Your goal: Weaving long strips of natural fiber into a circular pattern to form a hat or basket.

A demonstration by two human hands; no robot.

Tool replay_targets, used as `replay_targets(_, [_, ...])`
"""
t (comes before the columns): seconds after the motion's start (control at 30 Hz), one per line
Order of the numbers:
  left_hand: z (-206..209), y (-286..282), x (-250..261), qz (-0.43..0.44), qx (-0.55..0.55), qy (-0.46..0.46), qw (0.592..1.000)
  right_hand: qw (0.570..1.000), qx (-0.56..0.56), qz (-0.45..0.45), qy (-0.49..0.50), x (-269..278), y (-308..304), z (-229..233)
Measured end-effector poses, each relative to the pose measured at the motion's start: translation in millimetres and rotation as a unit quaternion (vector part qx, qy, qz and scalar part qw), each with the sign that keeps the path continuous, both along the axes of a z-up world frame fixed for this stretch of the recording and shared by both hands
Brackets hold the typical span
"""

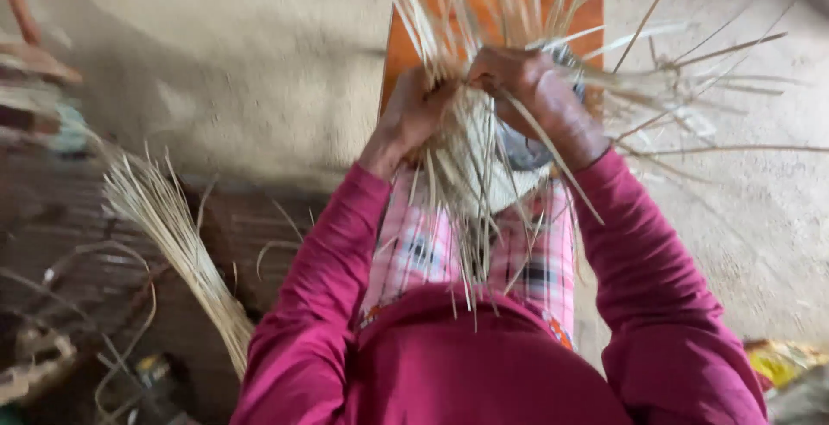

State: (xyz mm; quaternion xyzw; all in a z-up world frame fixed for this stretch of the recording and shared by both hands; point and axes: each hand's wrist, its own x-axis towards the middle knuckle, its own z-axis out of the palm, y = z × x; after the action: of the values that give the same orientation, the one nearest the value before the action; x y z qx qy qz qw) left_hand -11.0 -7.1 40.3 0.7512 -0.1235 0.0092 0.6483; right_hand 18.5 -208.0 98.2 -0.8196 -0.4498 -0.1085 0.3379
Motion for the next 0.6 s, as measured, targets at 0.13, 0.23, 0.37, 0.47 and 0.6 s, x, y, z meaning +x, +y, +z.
replay_targets(0.13, [-13, 1, 2, -0.009, 0.037, -0.062, 0.997, 0.999, -0.016, -0.015, -0.027, 41, 1, -42])
replay_targets(0.23, [-10, -2, 1, 0.000, 0.017, -0.012, 1.000, 0.991, -0.068, -0.089, -0.075, 21, 6, -23])
replay_targets(0.37, [-21, -5, 14, 0.038, 0.046, 0.048, 0.997, 0.966, -0.138, -0.148, -0.160, 6, -1, -18])
replay_targets(0.47, [-41, -7, 11, 0.067, 0.008, 0.089, 0.994, 0.968, -0.128, -0.145, -0.158, 6, 1, -17])
replay_targets(0.6, [-59, -15, 31, 0.090, 0.026, 0.109, 0.990, 0.976, -0.108, -0.141, -0.126, 6, 2, -25])
